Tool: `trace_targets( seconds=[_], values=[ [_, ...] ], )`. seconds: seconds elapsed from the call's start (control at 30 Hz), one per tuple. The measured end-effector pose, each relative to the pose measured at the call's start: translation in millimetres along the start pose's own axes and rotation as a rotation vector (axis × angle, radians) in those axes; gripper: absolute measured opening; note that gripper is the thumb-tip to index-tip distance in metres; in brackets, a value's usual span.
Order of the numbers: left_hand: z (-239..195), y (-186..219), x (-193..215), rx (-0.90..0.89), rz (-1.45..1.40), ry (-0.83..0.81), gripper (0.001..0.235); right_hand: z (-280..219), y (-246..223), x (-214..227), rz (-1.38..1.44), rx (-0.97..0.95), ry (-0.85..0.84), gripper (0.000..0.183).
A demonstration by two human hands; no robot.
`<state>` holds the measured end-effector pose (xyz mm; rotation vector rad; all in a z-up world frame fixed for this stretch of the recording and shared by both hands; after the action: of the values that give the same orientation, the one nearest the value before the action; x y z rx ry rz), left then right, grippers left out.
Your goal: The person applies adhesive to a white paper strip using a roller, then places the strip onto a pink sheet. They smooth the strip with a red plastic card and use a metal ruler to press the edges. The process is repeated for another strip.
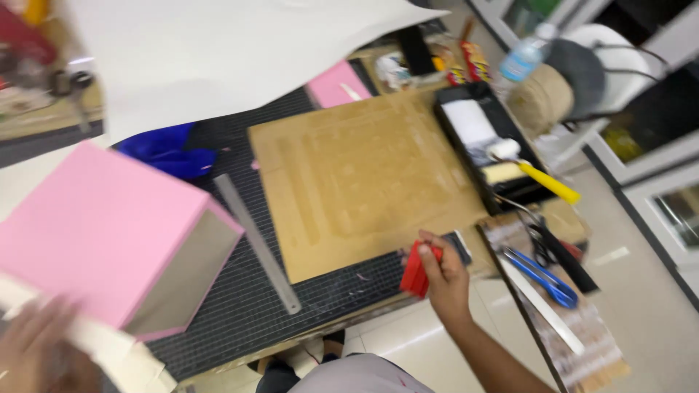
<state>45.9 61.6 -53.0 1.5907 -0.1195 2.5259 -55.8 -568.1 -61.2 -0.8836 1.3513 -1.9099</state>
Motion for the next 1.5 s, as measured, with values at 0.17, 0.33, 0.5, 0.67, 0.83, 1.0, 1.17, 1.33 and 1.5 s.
trace_targets(
  seconds=[0.17,0.33,0.5,0.67,0.83,1.0,1.17,1.33,1.5],
  values=[
    [-19.6,125.1,46.9,0.095,-0.321,0.247,0.069,-70.5,43.4,-40.7,0.486,-0.763,-0.338,0.054],
    [-8.6,139.6,51.4,0.070,-0.389,0.295,0.040,-42.8,67.4,-42.9,0.437,-0.854,-0.874,0.053],
    [2.5,121.5,57.4,0.031,-0.324,0.280,0.045,44.0,-58.4,-121.8,0.114,-0.033,-1.253,0.088],
    [11.6,93.8,52.1,0.040,-0.270,0.289,0.062,38.8,-209.1,-231.9,-0.072,0.670,-1.208,0.050],
    [-11.4,139.3,60.5,-0.143,-0.364,0.127,0.078,27.7,-212.2,-337.1,-0.094,1.060,-1.117,0.046],
    [-17.1,146.1,77.4,-0.105,-0.514,0.201,0.043,12.4,-205.6,-370.9,-0.105,1.256,-1.344,0.049],
    [-20.9,145.4,82.1,-0.085,-0.573,0.208,0.042,11.7,-198.2,-416.8,-0.193,1.338,-1.355,0.033],
    [-18.5,143.4,77.3,-0.069,-0.676,0.242,0.040,16.2,-205.7,-500.4,-0.004,1.515,-1.166,0.026],
    [-18.7,141.7,79.7,-0.057,-0.693,0.220,0.041,22.7,-217.3,-528.7,-0.030,1.460,-1.072,0.023]
  ],
)
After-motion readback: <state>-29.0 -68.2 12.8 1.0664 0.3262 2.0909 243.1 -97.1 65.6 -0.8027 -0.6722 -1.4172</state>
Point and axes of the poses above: each hand's wrist, its own z-axis towards the middle knuckle, its own x-axis out of the back of the hand, y = z × x, the point moved 1 cm from there along z, towards the middle knuckle, and after that the axes turned 7 degrees about x, right-handed, at the moved point
